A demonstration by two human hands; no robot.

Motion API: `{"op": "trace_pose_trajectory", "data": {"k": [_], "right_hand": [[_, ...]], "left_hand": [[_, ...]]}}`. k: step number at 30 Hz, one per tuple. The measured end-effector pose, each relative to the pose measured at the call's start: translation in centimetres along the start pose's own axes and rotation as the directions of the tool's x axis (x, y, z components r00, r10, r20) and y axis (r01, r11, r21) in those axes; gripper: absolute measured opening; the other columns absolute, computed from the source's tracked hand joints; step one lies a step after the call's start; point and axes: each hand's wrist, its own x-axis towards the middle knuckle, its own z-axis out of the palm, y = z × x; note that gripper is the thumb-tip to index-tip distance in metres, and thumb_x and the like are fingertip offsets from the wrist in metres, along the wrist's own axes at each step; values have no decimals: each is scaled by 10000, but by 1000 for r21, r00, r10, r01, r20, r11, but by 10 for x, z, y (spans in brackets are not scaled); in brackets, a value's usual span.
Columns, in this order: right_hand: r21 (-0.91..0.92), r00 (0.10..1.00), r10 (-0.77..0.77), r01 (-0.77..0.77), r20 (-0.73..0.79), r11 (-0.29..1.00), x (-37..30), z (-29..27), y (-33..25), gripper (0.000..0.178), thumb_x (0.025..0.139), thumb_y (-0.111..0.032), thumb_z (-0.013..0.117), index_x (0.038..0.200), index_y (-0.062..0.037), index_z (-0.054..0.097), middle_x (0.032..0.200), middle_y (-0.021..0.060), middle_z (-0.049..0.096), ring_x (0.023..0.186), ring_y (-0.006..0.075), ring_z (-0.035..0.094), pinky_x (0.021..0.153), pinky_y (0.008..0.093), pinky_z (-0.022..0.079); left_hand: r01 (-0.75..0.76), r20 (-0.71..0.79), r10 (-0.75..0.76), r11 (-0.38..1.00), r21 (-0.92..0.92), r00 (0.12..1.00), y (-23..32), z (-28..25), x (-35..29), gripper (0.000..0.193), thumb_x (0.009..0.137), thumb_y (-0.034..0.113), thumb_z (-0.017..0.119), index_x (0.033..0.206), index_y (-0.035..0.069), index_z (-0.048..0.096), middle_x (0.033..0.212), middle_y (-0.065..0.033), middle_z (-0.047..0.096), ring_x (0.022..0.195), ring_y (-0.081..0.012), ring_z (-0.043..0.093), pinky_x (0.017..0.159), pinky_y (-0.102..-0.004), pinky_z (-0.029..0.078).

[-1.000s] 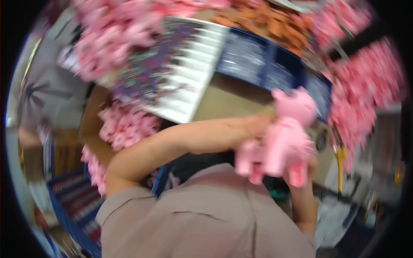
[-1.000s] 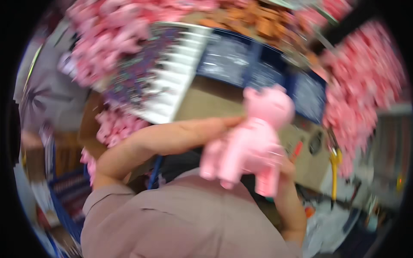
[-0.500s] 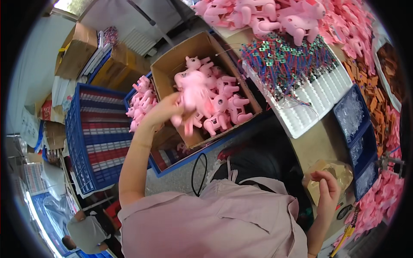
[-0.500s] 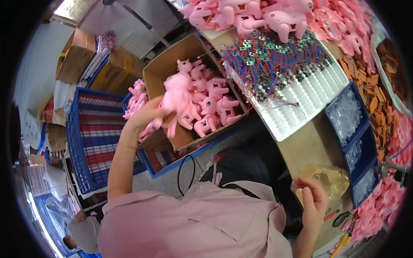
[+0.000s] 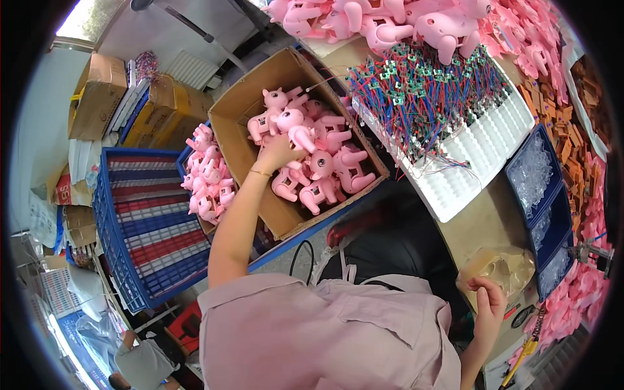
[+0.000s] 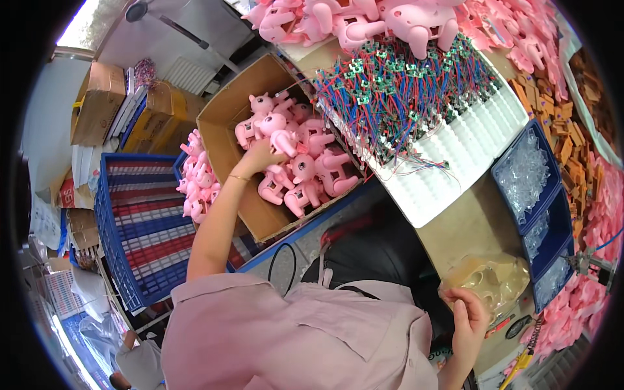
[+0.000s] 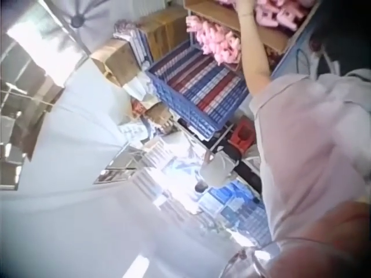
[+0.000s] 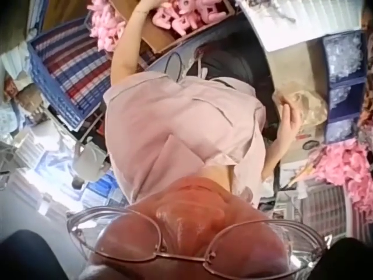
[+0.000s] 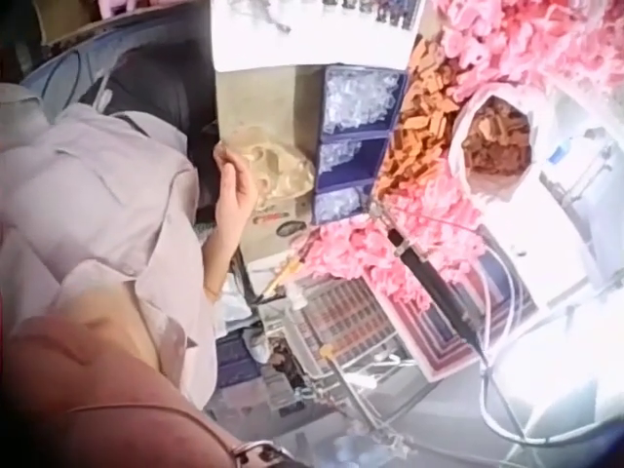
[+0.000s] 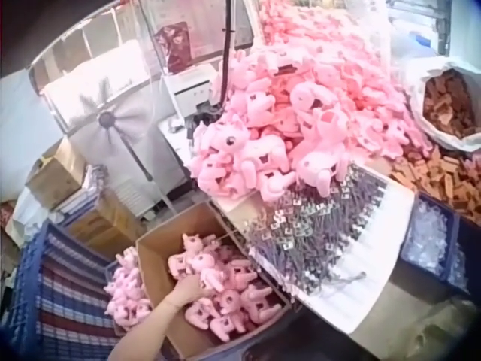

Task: Assembling electronic toy unicorns by soldering wires to components and fitting them into plastic housings.

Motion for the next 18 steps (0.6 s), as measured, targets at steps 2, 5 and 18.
{"op": "trace_pose_trajectory", "data": {"k": [2, 5, 18], "right_hand": [[30, 997, 73, -73, 3, 997, 5, 1, 1, 182, 923, -23, 507, 1055, 42, 614, 1011, 99, 646, 934, 157, 610, 873, 282, 465], [9, 994, 78, -79, 77, 997, 20, 12, -9, 185, 927, -26, 506, 1063, 41, 612, 1017, 100, 644, 937, 159, 610, 875, 282, 463], [-56, 998, -10, 13, 58, 998, 10, 9, -8, 183, 917, -13, 503, 1056, 45, 608, 1023, 104, 640, 946, 160, 608, 876, 287, 465]], "left_hand": [[-211, -121, 197, 971, -113, 973, 1, 14, -6, 479, 694, 368, 710, 1041, 44, 652, 907, -134, 679, 817, -241, 644, 746, -376, 505], [59, -183, -46, 996, 65, 982, 10, 9, 0, 554, 669, 371, 741, 1068, 2, 630, 924, -176, 671, 847, -260, 647, 760, -371, 509], [31, -390, -205, 912, -409, 898, -34, 28, 114, 563, 866, 497, 574, 1053, -30, 646, 969, -186, 676, 893, -300, 642, 819, -392, 479]]}}
